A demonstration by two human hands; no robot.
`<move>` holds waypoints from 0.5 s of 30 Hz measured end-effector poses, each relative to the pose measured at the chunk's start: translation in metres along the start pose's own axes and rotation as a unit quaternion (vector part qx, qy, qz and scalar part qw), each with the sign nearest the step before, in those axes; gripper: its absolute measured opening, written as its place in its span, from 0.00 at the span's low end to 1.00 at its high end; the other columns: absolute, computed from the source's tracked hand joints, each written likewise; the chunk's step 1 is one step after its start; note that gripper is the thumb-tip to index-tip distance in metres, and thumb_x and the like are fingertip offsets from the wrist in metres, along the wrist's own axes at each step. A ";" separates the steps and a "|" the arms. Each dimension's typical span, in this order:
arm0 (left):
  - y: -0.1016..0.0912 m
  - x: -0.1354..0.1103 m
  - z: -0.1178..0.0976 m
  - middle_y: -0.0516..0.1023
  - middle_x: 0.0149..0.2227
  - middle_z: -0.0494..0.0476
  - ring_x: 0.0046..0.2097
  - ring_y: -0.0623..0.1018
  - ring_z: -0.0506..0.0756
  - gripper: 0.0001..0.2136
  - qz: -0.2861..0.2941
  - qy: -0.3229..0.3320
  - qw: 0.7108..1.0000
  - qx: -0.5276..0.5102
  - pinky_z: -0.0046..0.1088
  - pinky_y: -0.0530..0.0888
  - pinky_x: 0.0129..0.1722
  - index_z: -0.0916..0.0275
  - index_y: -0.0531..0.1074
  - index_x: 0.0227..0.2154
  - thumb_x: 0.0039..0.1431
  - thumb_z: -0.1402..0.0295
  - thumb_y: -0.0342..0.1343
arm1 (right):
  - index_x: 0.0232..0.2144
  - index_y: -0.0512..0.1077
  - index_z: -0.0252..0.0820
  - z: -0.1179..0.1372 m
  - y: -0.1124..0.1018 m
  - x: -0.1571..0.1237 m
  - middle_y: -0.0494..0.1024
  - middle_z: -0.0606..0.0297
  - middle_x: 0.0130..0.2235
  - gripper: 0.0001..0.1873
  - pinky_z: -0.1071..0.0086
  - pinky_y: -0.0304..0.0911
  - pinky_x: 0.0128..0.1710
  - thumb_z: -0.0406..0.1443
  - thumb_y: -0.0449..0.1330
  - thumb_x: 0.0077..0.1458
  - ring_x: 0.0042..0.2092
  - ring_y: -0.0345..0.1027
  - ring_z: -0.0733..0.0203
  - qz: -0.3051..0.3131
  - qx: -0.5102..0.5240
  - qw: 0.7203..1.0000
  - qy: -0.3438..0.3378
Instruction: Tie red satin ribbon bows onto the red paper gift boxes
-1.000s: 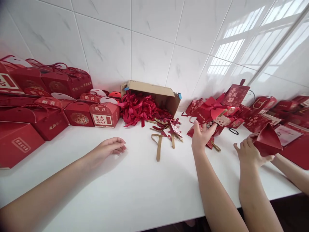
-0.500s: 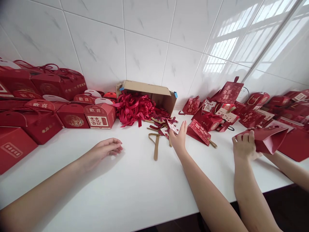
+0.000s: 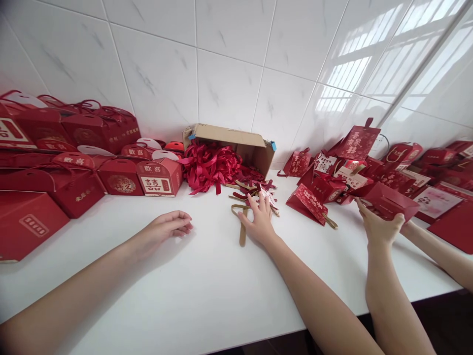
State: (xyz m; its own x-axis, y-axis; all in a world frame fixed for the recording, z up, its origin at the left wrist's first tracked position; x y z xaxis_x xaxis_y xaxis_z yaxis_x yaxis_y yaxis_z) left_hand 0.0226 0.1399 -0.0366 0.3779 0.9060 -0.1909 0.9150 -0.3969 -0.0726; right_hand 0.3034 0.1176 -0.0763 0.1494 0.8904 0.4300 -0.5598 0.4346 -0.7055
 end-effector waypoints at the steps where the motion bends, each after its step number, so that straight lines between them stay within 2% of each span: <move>1: 0.000 0.000 0.000 0.77 0.33 0.58 0.38 0.76 0.56 0.14 0.001 0.000 1.000 0.001 0.32 0.69 0.40 0.63 0.70 0.29 0.47 0.58 0.61 | 0.61 0.57 0.52 0.002 0.002 -0.001 0.42 0.59 0.68 0.34 0.35 0.35 0.60 0.53 0.54 0.54 0.68 0.26 0.38 0.004 -0.007 1.000 -0.006; 5: -0.001 0.000 0.000 0.77 0.34 0.59 0.38 0.76 0.56 0.13 0.007 0.002 1.000 0.009 0.31 0.69 0.40 0.63 0.70 0.30 0.48 0.58 0.60 | 0.61 0.58 0.52 0.012 0.004 -0.005 0.42 0.59 0.68 0.33 0.34 0.32 0.60 0.53 0.54 0.55 0.68 0.27 0.38 0.016 -0.044 0.999 -0.022; 7: -0.001 0.001 0.001 0.77 0.34 0.59 0.38 0.76 0.56 0.13 0.008 0.005 1.000 0.015 0.31 0.70 0.40 0.63 0.70 0.30 0.49 0.58 0.60 | 0.60 0.60 0.50 0.021 0.002 -0.009 0.40 0.58 0.68 0.32 0.35 0.30 0.60 0.52 0.53 0.56 0.68 0.26 0.39 0.000 -0.064 0.997 -0.041; 10: 0.001 0.001 0.002 0.78 0.35 0.60 0.39 0.77 0.56 0.12 -0.002 0.015 1.000 0.027 0.32 0.71 0.40 0.63 0.69 0.31 0.50 0.59 0.58 | 0.56 0.63 0.48 0.038 0.002 -0.014 0.43 0.58 0.68 0.23 0.38 0.32 0.61 0.44 0.51 0.59 0.69 0.29 0.43 -0.028 -0.058 0.991 -0.114; 12: 0.001 0.002 0.004 0.77 0.35 0.61 0.39 0.78 0.57 0.12 -0.016 0.026 0.999 0.044 0.32 0.71 0.39 0.63 0.68 0.31 0.51 0.58 0.56 | 0.55 0.65 0.48 0.050 0.009 -0.016 0.46 0.58 0.67 0.21 0.40 0.34 0.62 0.39 0.50 0.59 0.69 0.31 0.46 -0.008 -0.057 0.983 -0.176; 15: -0.006 0.005 0.004 0.76 0.33 0.58 0.39 0.77 0.59 0.12 -0.063 0.066 0.991 0.100 0.35 0.72 0.38 0.61 0.67 0.32 0.50 0.58 0.56 | 0.56 0.64 0.47 0.067 0.032 -0.008 0.45 0.56 0.68 0.24 0.41 0.36 0.62 0.36 0.53 0.57 0.68 0.31 0.43 0.051 -0.091 0.969 -0.225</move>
State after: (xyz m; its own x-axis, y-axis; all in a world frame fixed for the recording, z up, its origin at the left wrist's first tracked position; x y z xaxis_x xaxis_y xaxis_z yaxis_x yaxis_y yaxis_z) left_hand 0.0180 0.1463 -0.0412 0.2899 0.9563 -0.0392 0.9145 -0.2889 -0.2832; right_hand 0.2292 0.1150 -0.0644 -0.2929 0.7991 0.5251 -0.3933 0.3999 -0.8279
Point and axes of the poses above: each hand's wrist, its own x-axis towards the middle knuckle, its own y-axis out of the palm, z = x × y, the point moved 2 cm from there along x, towards the middle knuckle
